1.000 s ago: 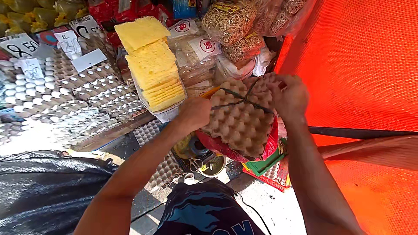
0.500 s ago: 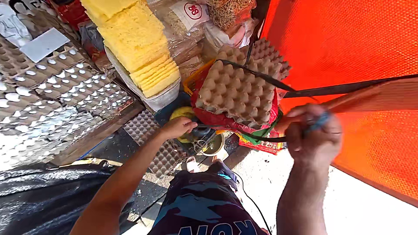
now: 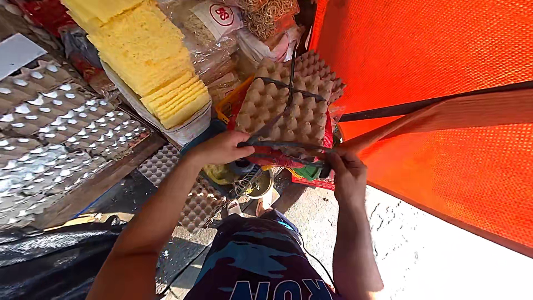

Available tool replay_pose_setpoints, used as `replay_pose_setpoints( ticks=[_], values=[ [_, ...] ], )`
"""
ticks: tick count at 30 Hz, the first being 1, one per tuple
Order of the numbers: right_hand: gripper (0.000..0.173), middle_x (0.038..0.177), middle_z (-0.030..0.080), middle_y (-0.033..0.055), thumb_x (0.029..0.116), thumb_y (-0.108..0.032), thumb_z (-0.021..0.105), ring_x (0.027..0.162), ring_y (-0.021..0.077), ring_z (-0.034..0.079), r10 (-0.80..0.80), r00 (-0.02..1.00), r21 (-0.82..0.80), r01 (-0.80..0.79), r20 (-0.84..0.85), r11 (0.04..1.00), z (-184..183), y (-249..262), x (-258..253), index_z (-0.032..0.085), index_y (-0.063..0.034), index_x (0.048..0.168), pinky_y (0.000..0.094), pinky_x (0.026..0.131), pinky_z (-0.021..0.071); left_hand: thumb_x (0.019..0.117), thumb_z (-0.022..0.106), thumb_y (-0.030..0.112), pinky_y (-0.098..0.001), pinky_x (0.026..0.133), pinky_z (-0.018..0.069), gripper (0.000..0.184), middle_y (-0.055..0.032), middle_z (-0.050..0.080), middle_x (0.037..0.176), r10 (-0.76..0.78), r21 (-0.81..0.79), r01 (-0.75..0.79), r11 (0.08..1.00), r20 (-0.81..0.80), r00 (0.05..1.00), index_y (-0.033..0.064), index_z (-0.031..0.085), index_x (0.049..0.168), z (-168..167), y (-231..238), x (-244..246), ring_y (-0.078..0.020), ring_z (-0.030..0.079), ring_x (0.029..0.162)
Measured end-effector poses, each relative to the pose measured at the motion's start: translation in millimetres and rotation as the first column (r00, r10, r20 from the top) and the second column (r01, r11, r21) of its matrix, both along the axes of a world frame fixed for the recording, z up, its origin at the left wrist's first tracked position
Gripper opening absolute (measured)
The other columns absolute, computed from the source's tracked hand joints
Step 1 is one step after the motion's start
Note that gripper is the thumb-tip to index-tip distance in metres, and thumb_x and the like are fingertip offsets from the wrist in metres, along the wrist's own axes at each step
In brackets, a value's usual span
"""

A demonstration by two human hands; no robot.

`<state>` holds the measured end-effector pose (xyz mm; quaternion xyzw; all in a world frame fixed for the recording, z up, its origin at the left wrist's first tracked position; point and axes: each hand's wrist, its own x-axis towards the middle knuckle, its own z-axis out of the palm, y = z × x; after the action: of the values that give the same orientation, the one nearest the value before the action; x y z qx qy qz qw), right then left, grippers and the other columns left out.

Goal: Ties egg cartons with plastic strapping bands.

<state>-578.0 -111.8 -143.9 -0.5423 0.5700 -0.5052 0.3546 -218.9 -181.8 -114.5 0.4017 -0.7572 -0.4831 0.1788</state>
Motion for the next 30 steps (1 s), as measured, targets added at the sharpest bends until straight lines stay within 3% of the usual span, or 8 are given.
replay_pose_setpoints(
  ticks=[3, 5, 8, 14, 17, 20, 24, 30],
  values=[
    [0.018, 0.085, 0.067, 0.0055, 0.1087, -0.017, 0.049, 0.068, 0.0171, 0.066, -0.207, 0.864, 0.156, 0.152, 0.458, 0.976, -0.5, -20.9, -13.6, 0.063, -0.0069, 0.105, 0.0374, 0.065, 0.0619, 0.1081, 0.045, 0.021, -0.0323, 0.072, 0.0592, 0.03, -0.0096, 0.073, 0.11, 0.339, 0.267, -0.267, 0.926, -0.275, 0.9, 0.0021, 0.063, 0.122, 0.7, -8.8, 23.8, -0.0166, 0.07, 0.089],
    [0.016, 0.074, 0.056, -0.0029, 0.1081, -0.02, 0.05, 0.053, 0.0078, 0.049, -0.278, 0.816, 0.238, 0.178, 0.507, 0.955, -12.5, -35.4, -5.0, 0.061, -0.0136, 0.099, 0.0243, 0.049, 0.0483, 0.1111, 0.041, 0.026, -0.03, 0.063, 0.0597, 0.03, -0.0083, 0.073, 0.095, 0.607, 0.484, -0.406, 0.775, -0.392, 0.691, 0.0047, 0.06, 0.119, -9.6, -24.2, 18.3, -0.0174, 0.072, 0.081],
    [0.018, 0.067, 0.052, -0.0018, 0.1056, -0.026, 0.054, 0.048, 0.0093, 0.046, -0.357, 0.911, 0.286, 0.293, 0.207, 0.912, -42.7, -51.4, 6.3, 0.062, -0.0126, 0.097, 0.0265, 0.043, 0.0429, 0.111, 0.044, 0.034, -0.0263, 0.045, 0.0477, 0.033, -0.0013, 0.054, 0.069, 0.763, 0.346, -0.683, 0.643, -0.218, 0.609, 0.0046, 0.06, 0.113, -49.2, -59.9, 1.9, -0.0108, 0.051, 0.05],
    [0.035, 0.111, 0.068, 0.0234, 0.1041, -0.017, 0.053, 0.094, 0.0301, 0.07, -0.197, 0.898, 0.206, 0.295, -0.393, 0.933, -109.6, -22.1, -6.1, 0.059, 0.007, 0.128, 0.0522, 0.085, 0.0597, 0.1092, 0.046, 0.031, -0.0591, 0.093, 0.0544, 0.04, -0.022, 0.069, 0.115, 0.59, 0.115, -0.637, 0.762, 0.282, 0.757, 0.0023, 0.057, 0.135, -111.5, -53.2, 3.0, -0.0354, 0.069, 0.104],
    [0.029, 0.089, 0.067, 0.012, 0.1062, -0.026, 0.055, 0.066, 0.0224, 0.07, -0.09, 0.985, 0.549, 0.157, -0.147, 0.821, -109.4, -1.2, 4.5, 0.061, -0.0006, 0.12, 0.0434, 0.058, 0.0634, 0.1083, 0.051, 0.028, -0.0275, 0.048, 0.0487, 0.028, -0.0047, 0.059, 0.069, 0.686, 0.41, -0.686, 0.602, 0.174, 0.706, 0.0033, 0.06, 0.117, -126.3, -35.2, 5.0, -0.0122, 0.055, 0.05],
    [0.03, 0.057, 0.048, -0.0018, 0.1108, -0.028, 0.042, 0.04, 0.0091, 0.043, -0.257, 0.884, 0.677, -0.087, 0.391, 0.73, -103.9, 0.7, 12.7, 0.062, -0.0054, 0.106, 0.0259, 0.038, 0.0425, 0.1069, 0.053, 0.021, -0.0227, 0.047, 0.047, 0.023, -0.0024, 0.059, 0.076, 0.904, 0.745, -0.582, 0.326, -0.066, 0.421, 0.0069, 0.057, 0.124, -132.5, -38.5, -1.2, -0.0087, 0.053, 0.054],
    [0.033, 0.087, 0.072, 0.01, 0.1125, -0.025, 0.034, 0.075, 0.0177, 0.072, -0.564, 0.502, 0.64, 0.025, 0.656, 0.768, -91.1, -8.3, 26.7, 0.057, -0.0017, 0.112, 0.0338, 0.069, 0.0622, 0.1055, 0.047, 0.015, -0.0366, 0.069, 0.0593, 0.026, -0.0108, 0.066, 0.1, 0.98, 0.888, -0.422, 0.182, -0.128, 0.153, 0.0084, 0.054, 0.13, -116.0, -35.8, -25.3, -0.02, 0.067, 0.08],
    [0.034, 0.103, 0.071, 0.0192, 0.1123, -0.024, 0.035, 0.089, 0.0281, 0.075, -0.633, 0.412, 0.645, 0.131, 0.655, 0.753, -65.3, -11.9, 39.4, 0.051, 0.0029, 0.123, 0.0424, 0.081, 0.0635, 0.1094, 0.047, 0.03, -0.0359, 0.068, 0.0605, 0.033, -0.0124, 0.067, 0.108, 0.961, 0.891, -0.366, 0.27, -0.226, 0.16, 0.0098, 0.052, 0.135, -78.9, -27.7, -35.6, -0.0213, 0.068, 0.081]
  ],
)
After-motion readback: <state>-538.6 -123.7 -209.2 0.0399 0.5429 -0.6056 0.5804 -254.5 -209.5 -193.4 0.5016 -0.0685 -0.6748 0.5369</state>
